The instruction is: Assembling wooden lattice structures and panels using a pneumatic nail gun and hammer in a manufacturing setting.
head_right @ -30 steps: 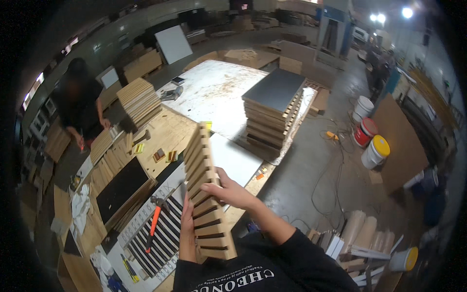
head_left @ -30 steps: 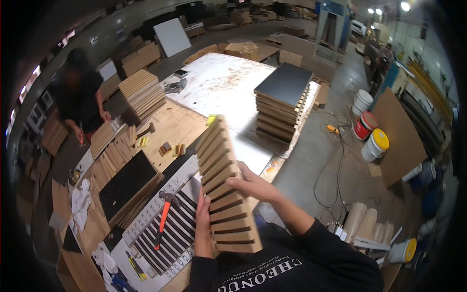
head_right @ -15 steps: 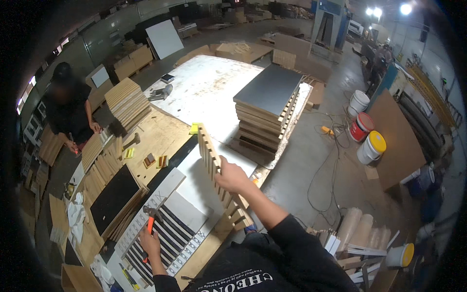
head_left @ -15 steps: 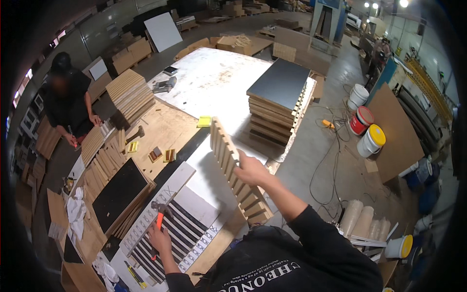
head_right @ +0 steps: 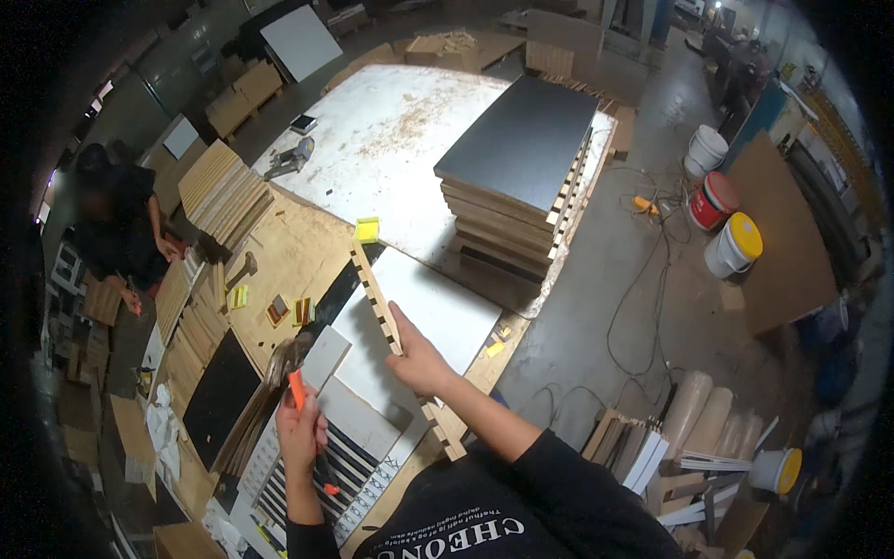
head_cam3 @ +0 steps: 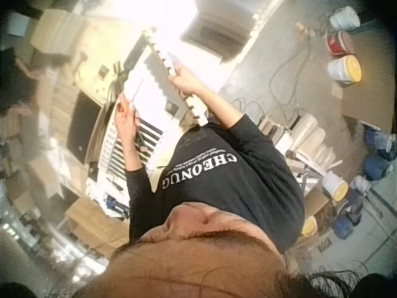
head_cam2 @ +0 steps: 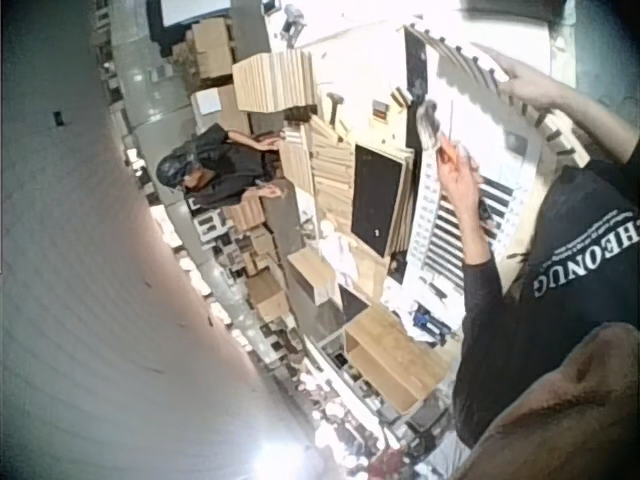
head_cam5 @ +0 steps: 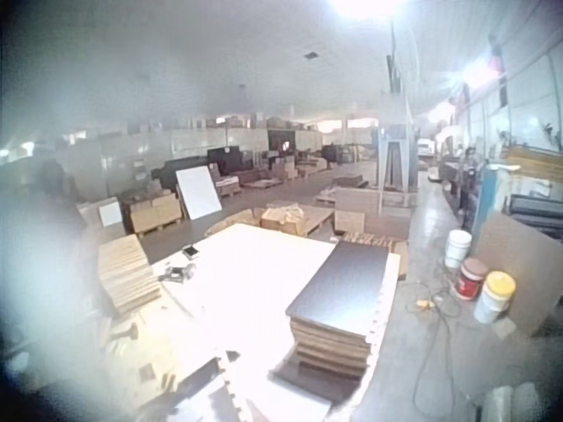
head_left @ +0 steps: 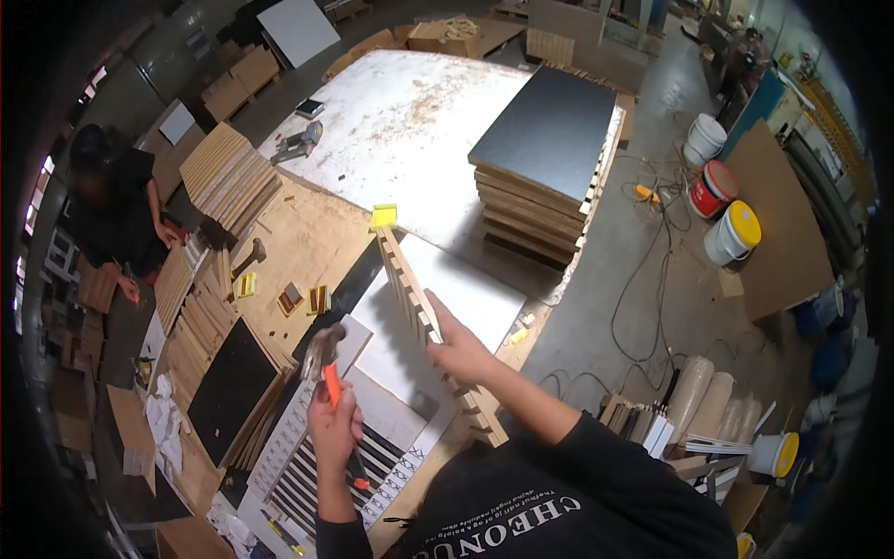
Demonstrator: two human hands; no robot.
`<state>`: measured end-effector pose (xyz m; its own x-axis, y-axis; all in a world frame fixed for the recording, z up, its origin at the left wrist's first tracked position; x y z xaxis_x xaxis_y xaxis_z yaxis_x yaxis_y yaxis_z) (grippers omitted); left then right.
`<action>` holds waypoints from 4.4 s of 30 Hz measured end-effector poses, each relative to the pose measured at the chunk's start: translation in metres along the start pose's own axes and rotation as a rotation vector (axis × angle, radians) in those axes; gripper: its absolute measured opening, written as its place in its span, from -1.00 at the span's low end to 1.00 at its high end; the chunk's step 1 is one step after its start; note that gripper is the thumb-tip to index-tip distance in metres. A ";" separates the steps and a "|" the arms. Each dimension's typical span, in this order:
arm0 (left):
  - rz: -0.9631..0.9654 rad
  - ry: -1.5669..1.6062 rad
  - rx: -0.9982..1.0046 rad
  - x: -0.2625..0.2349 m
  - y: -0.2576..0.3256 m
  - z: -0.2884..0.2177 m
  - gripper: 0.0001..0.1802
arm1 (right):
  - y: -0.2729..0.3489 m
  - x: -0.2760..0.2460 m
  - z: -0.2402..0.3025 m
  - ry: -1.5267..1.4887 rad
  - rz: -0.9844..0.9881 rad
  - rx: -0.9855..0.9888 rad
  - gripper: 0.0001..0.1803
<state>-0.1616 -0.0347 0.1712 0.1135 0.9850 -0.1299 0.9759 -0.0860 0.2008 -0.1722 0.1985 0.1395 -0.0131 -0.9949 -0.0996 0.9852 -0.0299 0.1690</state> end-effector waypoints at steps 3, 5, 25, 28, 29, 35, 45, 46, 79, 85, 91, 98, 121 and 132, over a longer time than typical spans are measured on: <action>0.133 -0.147 -0.002 0.013 -0.008 -0.021 -0.75 | -0.005 0.015 -0.007 -0.054 0.032 -0.062 -0.10; 0.174 -0.484 0.017 0.024 -0.008 -0.042 -0.76 | -0.006 0.023 -0.012 -0.030 0.008 -0.167 -0.10; -0.078 -0.877 0.634 0.040 0.006 -0.063 -0.70 | -0.003 0.029 0.003 0.049 0.061 -0.136 -0.07; 0.016 -1.004 0.388 0.044 0.000 -0.041 -0.75 | -0.003 0.030 0.007 0.024 0.077 -0.117 -0.08; 0.031 -0.937 0.383 0.042 -0.003 -0.038 -0.75 | -0.003 0.030 0.007 0.027 0.083 -0.120 -0.08; -0.096 -0.845 0.609 0.042 0.002 -0.050 -0.76 | -0.005 0.026 -0.001 0.006 0.063 -0.133 -0.07; -0.110 -0.847 0.427 0.032 0.010 -0.035 -0.74 | 0.001 0.018 0.000 -0.005 0.038 -0.032 -0.09; -0.103 -0.844 0.433 0.027 0.013 -0.034 -0.74 | 0.003 0.013 -0.001 -0.036 0.028 0.035 -0.10; -0.197 0.114 0.547 0.054 0.044 -0.082 -0.35 | 0.063 -0.038 0.017 -0.644 0.036 -0.304 -0.10; -0.307 -0.277 0.695 0.049 0.071 -0.085 -0.32 | 0.066 -0.020 -0.010 -0.745 -0.042 -0.295 -0.16; -0.347 -0.337 0.807 0.048 0.078 -0.074 -0.39 | 0.068 -0.018 -0.031 -0.709 -0.092 -0.267 -0.21; -0.353 -0.314 0.808 0.046 0.084 -0.070 -0.46 | 0.068 -0.014 -0.042 -0.763 -0.147 -0.227 -0.26; -0.300 -0.302 0.632 0.047 0.077 -0.017 -0.55 | 0.059 -0.006 -0.080 -0.736 -0.151 -0.106 -0.35; -0.273 -0.013 0.330 0.036 0.063 0.022 -0.58 | 0.054 -0.008 -0.061 -0.552 -0.247 -0.066 -0.39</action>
<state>-0.0924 -0.0078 0.1579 -0.1568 0.9765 -0.1479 0.9775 0.1321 -0.1643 -0.1089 0.2108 0.0896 -0.3121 -0.8624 0.3985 0.9500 -0.2778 0.1428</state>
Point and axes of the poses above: each hand's wrist, its own y-axis away from the middle knuckle, its own x-axis out of the palm, z = x × y, the point moved 1 cm from there along -y, towards the middle knuckle, and after that the axes turned 1 degree about -z, right-handed, at the moved point
